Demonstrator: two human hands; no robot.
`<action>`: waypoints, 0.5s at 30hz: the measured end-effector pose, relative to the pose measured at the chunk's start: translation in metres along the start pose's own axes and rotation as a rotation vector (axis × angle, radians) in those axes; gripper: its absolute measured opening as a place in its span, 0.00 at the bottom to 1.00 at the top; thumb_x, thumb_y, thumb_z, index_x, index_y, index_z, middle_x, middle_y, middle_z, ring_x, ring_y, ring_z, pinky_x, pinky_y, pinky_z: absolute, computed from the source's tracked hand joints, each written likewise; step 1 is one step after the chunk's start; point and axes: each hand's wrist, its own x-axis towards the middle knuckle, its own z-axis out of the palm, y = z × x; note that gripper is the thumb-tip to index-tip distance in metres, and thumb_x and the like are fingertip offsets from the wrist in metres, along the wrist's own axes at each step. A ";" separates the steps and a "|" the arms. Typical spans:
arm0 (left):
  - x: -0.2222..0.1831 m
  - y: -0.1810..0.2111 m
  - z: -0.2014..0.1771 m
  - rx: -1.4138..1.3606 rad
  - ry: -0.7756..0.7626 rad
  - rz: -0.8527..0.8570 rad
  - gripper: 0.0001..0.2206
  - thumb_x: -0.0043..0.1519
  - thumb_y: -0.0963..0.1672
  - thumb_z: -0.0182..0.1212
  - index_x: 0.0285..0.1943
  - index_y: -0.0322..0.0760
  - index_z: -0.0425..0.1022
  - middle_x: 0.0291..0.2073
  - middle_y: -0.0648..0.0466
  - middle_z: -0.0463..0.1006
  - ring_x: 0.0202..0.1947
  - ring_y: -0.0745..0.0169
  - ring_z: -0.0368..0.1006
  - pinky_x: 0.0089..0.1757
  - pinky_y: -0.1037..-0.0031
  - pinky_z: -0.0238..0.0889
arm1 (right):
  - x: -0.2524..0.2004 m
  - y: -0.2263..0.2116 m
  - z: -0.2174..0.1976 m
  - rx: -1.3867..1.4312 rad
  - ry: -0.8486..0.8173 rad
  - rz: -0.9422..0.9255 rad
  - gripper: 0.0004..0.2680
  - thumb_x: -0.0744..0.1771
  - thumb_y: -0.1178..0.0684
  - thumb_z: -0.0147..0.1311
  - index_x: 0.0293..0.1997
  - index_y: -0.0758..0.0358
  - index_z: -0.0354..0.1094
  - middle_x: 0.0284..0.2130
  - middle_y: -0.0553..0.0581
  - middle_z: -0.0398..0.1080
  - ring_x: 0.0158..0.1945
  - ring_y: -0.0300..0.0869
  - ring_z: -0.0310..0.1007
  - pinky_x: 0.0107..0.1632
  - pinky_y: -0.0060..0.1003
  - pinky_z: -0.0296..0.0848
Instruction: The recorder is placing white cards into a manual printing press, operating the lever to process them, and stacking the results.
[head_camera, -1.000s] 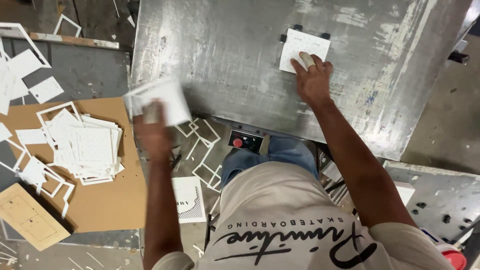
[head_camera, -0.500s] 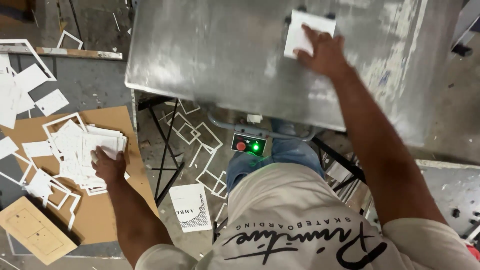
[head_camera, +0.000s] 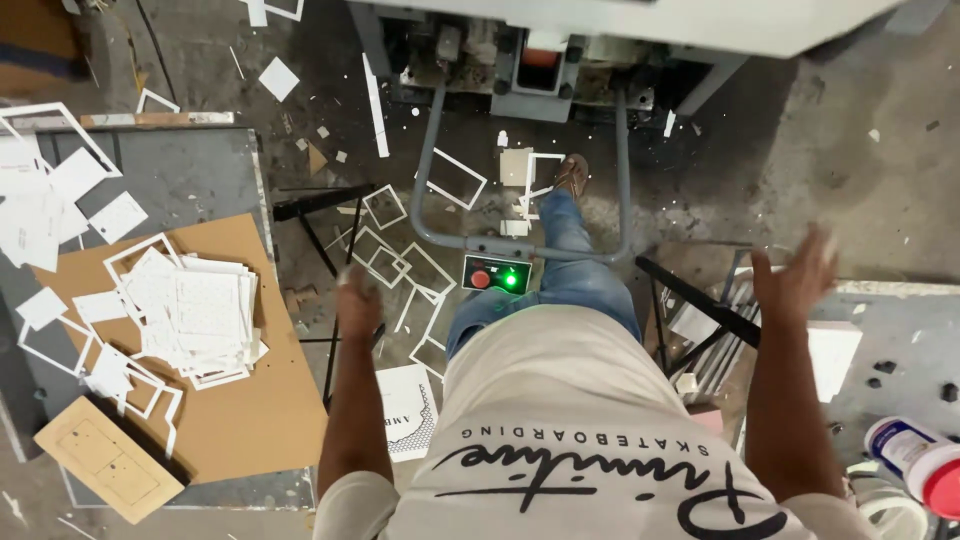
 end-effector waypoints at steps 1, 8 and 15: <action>-0.004 0.011 0.009 -0.061 -0.163 -0.055 0.22 0.58 0.42 0.64 0.63 0.32 0.71 0.55 0.31 0.75 0.56 0.27 0.70 0.56 0.49 0.64 | -0.025 0.022 0.005 0.001 -0.080 0.277 0.39 0.65 0.41 0.65 0.81 0.62 0.39 0.80 0.70 0.42 0.81 0.67 0.33 0.75 0.71 0.34; -0.009 0.049 0.032 -0.039 -0.574 -0.052 0.19 0.58 0.42 0.63 0.60 0.37 0.75 0.50 0.33 0.78 0.55 0.29 0.72 0.55 0.52 0.66 | -0.165 0.170 0.076 -0.082 -0.136 0.827 0.39 0.65 0.42 0.60 0.79 0.69 0.34 0.76 0.75 0.35 0.77 0.65 0.33 0.70 0.68 0.40; 0.027 0.039 0.033 -0.095 -0.526 -0.076 0.20 0.58 0.42 0.62 0.61 0.36 0.73 0.50 0.31 0.77 0.51 0.29 0.73 0.51 0.51 0.67 | -0.169 0.149 0.071 -0.241 -0.079 0.812 0.16 0.71 0.51 0.52 0.65 0.70 0.62 0.60 0.70 0.68 0.64 0.62 0.66 0.66 0.65 0.57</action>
